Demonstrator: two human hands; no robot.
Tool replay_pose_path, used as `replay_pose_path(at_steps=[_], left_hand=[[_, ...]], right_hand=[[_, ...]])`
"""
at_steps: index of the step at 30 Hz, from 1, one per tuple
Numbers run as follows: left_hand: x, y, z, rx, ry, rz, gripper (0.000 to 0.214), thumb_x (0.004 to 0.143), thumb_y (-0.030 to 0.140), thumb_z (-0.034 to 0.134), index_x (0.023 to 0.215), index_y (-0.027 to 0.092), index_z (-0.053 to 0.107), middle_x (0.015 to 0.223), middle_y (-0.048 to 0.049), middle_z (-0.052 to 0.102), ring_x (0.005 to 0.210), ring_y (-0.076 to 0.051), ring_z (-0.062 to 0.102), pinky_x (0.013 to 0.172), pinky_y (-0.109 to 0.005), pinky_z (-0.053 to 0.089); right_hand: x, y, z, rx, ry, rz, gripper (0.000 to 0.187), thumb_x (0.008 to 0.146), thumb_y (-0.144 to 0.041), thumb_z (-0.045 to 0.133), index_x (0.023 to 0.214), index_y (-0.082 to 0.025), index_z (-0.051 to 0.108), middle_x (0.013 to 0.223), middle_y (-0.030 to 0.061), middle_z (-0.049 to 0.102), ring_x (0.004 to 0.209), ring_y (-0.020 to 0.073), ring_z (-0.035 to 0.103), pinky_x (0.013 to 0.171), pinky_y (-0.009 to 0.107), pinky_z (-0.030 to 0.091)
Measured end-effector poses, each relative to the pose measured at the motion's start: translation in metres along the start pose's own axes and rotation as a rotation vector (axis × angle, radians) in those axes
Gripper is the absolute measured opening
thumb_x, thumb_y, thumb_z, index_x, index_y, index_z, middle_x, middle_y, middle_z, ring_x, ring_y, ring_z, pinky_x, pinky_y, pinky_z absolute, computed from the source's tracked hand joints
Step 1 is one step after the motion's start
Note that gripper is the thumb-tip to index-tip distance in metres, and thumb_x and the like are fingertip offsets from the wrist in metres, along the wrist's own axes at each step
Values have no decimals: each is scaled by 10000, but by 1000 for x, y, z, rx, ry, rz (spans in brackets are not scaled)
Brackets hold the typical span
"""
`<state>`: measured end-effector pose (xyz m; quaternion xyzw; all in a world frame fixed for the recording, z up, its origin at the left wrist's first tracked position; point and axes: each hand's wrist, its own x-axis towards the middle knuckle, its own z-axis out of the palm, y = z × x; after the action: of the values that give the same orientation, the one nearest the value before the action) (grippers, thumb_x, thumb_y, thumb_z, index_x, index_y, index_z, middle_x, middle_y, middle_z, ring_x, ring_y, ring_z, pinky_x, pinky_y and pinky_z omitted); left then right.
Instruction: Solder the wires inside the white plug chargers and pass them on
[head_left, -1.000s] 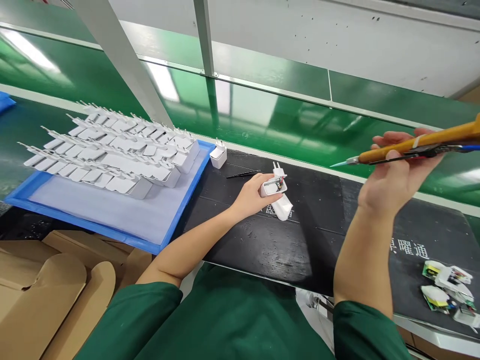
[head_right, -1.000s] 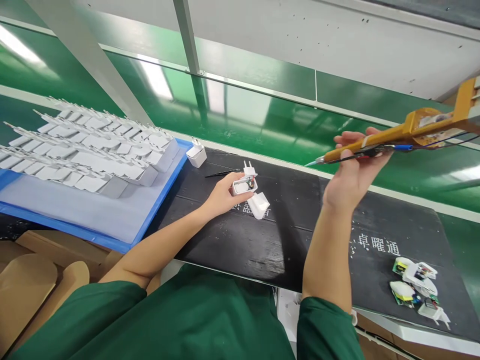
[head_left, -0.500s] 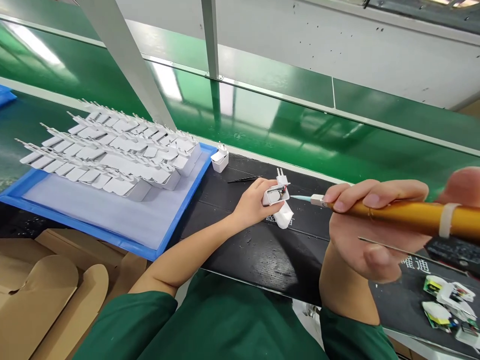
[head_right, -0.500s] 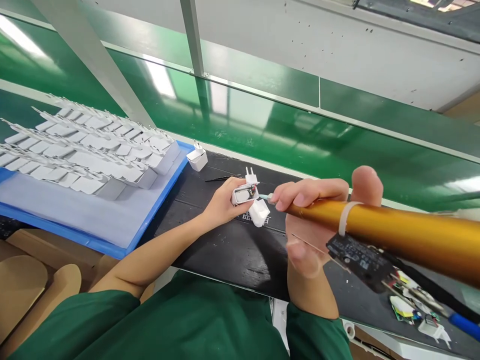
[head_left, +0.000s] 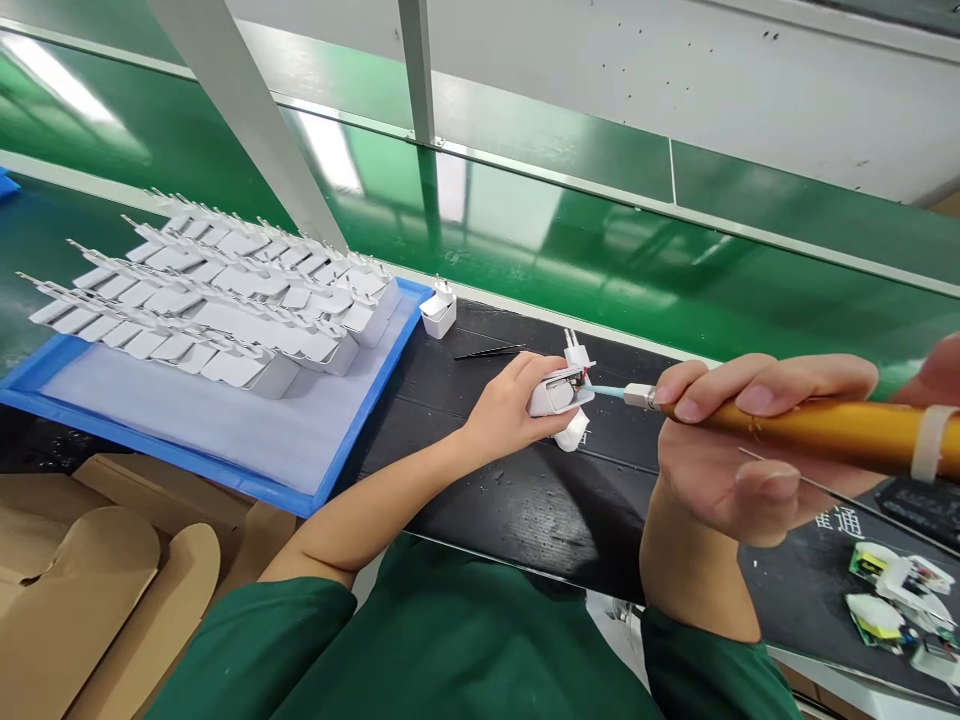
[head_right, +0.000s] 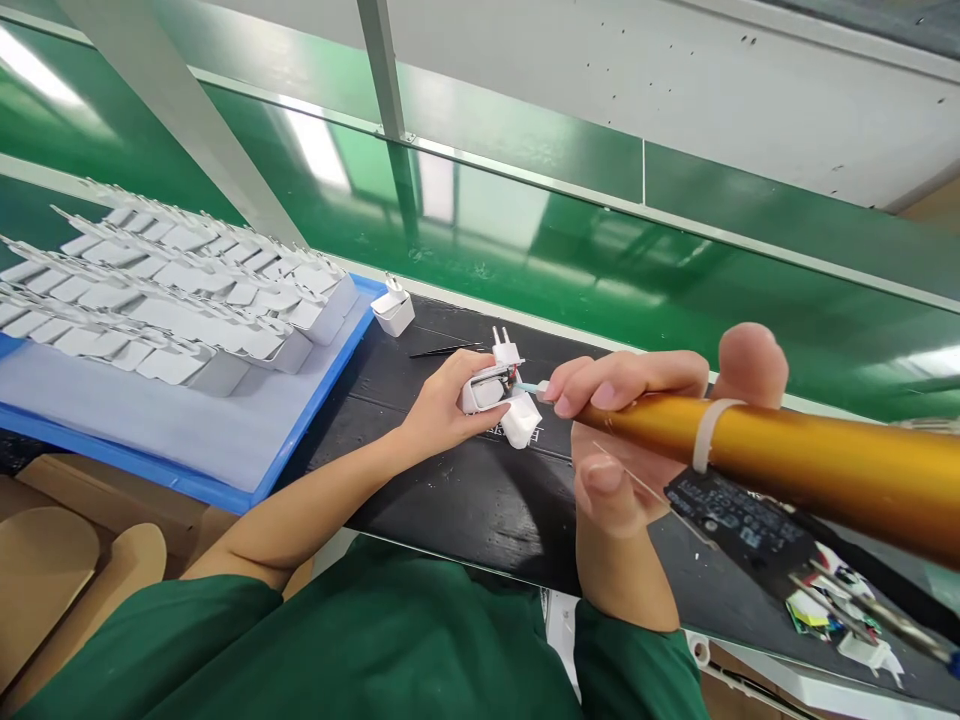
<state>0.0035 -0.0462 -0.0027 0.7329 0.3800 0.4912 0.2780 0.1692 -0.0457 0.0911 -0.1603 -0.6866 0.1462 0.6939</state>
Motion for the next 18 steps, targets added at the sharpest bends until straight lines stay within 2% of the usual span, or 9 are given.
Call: replay_pose_path(at_steps=[5, 10, 14, 18], left_hand=[[-1, -1, 0, 0, -4, 8, 414, 826, 313, 734, 1200, 218, 583, 1082, -51, 675, 980, -188, 652, 882, -292, 511], [0, 0, -1, -4, -10, 2, 400, 831, 308, 726, 1195, 212, 590, 1076, -52, 683, 975, -187, 650, 882, -290, 511], [0, -1, -1, -10, -14, 2, 410, 834, 312, 731, 1207, 196, 604, 1079, -64, 685, 974, -189, 654, 882, -293, 517], [1, -6, 2, -23, -34, -14, 429, 845, 303, 733, 1245, 204, 614, 1144, -75, 691, 1039, -194, 665, 911, -298, 526]], right_hand=[[-1, 0, 4, 48, -1, -52, 451, 862, -391, 688, 1293, -339, 567, 837, -38, 464, 518, 46, 501, 459, 259, 539], [-4, -8, 5, 27, 38, 46, 294, 826, -395, 712, 1092, -293, 642, 879, -22, 478, 570, 80, 543, 493, 315, 558], [-3, -12, 5, 46, 21, 63, 326, 764, -386, 724, 1070, -310, 640, 838, -26, 453, 533, 96, 510, 459, 330, 547], [-2, -17, 7, 18, -14, 79, 390, 749, -335, 702, 1132, -351, 629, 843, -24, 457, 543, 98, 495, 482, 333, 560]])
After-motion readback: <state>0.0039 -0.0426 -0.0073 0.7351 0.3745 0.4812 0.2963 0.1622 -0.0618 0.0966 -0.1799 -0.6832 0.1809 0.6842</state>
